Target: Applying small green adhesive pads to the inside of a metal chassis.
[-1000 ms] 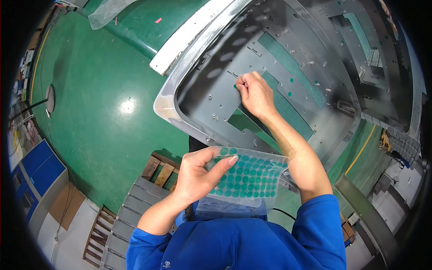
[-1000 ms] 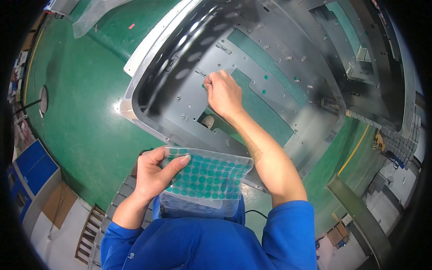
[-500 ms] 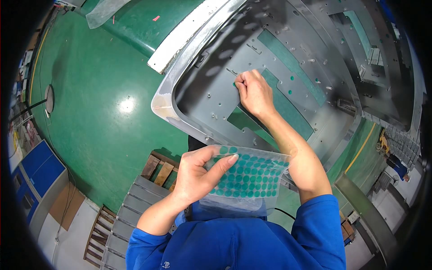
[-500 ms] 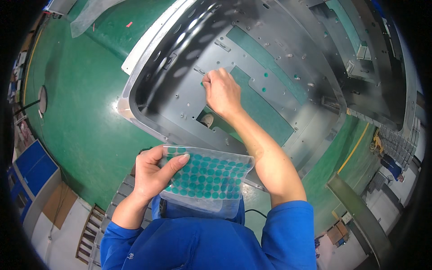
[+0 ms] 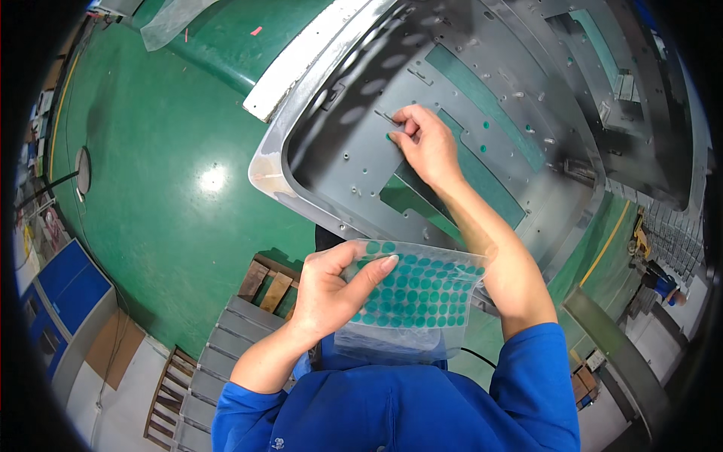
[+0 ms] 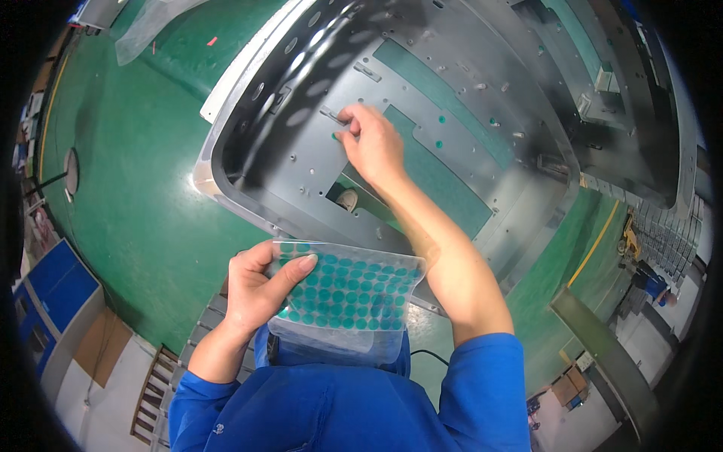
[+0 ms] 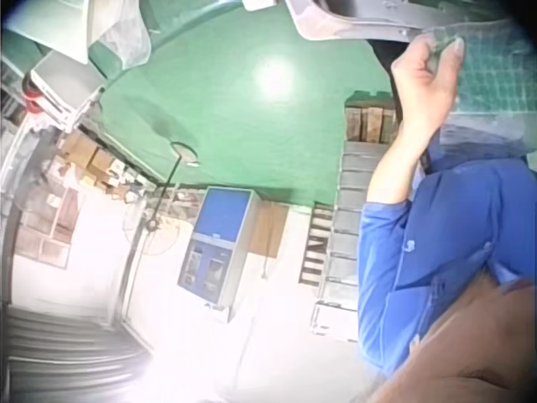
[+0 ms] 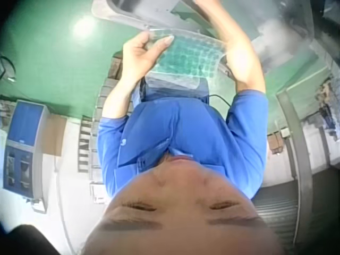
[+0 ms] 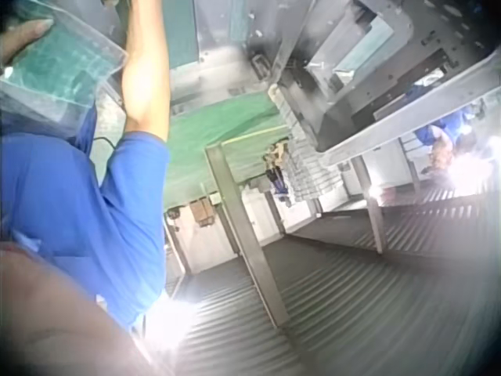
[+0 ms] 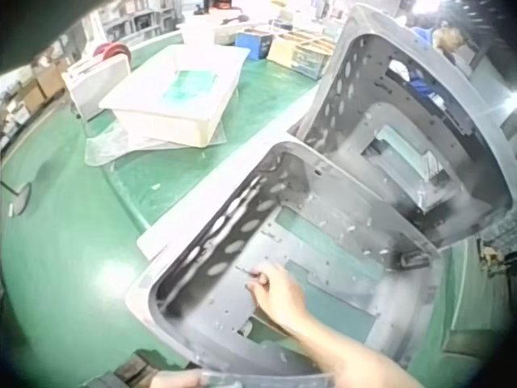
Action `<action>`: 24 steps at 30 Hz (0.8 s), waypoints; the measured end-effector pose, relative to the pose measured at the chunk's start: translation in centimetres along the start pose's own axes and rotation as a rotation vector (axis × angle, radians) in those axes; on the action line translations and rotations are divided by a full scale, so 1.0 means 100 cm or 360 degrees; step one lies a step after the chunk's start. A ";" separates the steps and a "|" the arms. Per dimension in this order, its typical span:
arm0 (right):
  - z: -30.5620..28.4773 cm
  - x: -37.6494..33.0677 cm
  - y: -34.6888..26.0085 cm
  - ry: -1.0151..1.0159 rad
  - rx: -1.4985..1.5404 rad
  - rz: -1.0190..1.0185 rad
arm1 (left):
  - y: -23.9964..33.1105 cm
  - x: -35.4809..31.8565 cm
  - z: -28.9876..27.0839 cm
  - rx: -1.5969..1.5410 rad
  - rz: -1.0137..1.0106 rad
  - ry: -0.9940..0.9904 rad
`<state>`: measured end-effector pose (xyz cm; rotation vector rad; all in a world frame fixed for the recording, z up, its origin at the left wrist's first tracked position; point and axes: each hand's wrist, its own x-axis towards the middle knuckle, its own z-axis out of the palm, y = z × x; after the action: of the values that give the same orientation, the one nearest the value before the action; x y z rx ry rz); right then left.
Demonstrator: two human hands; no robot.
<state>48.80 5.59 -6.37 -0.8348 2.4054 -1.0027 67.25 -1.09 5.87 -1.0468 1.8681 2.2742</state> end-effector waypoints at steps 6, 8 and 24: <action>-0.011 0.010 0.000 -0.0064 -0.0185 0.0107 | -0.004 -0.003 0.001 0.0015 -0.0042 -0.0007; -0.013 0.017 -0.009 -0.0213 -0.0291 0.0304 | -0.005 -0.004 0.001 0.0012 -0.0018 0.0003; -0.178 -0.109 -0.094 0.0002 0.0754 0.0010 | 0.109 0.046 0.026 0.0646 0.0941 -0.0466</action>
<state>50.37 16.27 13.77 -0.6490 2.0349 -1.4866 57.98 -3.71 13.18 -0.1044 2.5743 1.9670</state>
